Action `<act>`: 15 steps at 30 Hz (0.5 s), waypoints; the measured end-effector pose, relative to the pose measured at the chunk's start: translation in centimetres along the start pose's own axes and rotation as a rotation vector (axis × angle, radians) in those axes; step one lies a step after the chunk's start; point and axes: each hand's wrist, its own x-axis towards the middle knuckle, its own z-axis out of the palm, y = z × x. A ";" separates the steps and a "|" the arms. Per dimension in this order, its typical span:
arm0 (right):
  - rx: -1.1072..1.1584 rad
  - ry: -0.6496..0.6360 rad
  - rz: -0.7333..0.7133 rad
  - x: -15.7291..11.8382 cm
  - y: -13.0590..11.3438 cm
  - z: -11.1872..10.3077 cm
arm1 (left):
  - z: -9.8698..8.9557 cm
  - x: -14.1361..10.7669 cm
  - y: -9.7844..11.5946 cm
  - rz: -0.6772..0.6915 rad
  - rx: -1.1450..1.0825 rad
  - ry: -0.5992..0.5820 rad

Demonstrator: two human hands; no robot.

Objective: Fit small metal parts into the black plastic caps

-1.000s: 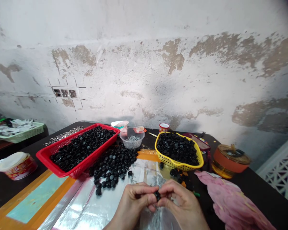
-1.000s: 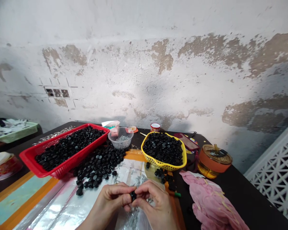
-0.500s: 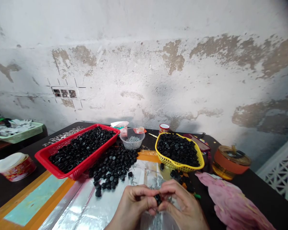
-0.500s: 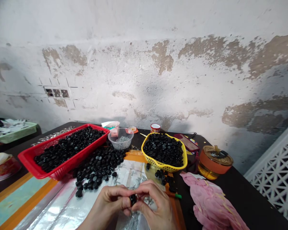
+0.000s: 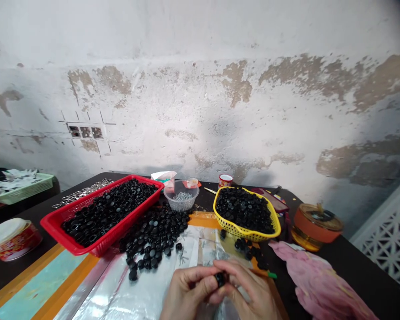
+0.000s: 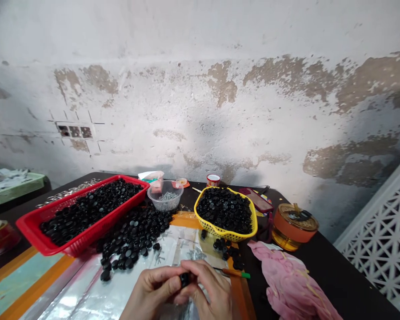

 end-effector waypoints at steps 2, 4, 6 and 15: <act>-0.023 0.017 -0.035 0.0 0.0 0.1 | -0.2 0.1 -0.1 -0.040 -0.011 -0.017; -0.038 0.029 -0.032 -0.1 0.1 0.4 | -0.4 0.2 -0.3 -0.057 -0.002 -0.033; -0.059 0.053 -0.028 -0.2 0.2 0.7 | -0.5 0.2 -0.5 -0.058 -0.001 -0.025; -0.163 0.065 -0.170 0.1 1.0 1.3 | -0.2 0.6 -1.1 -0.069 -0.072 0.035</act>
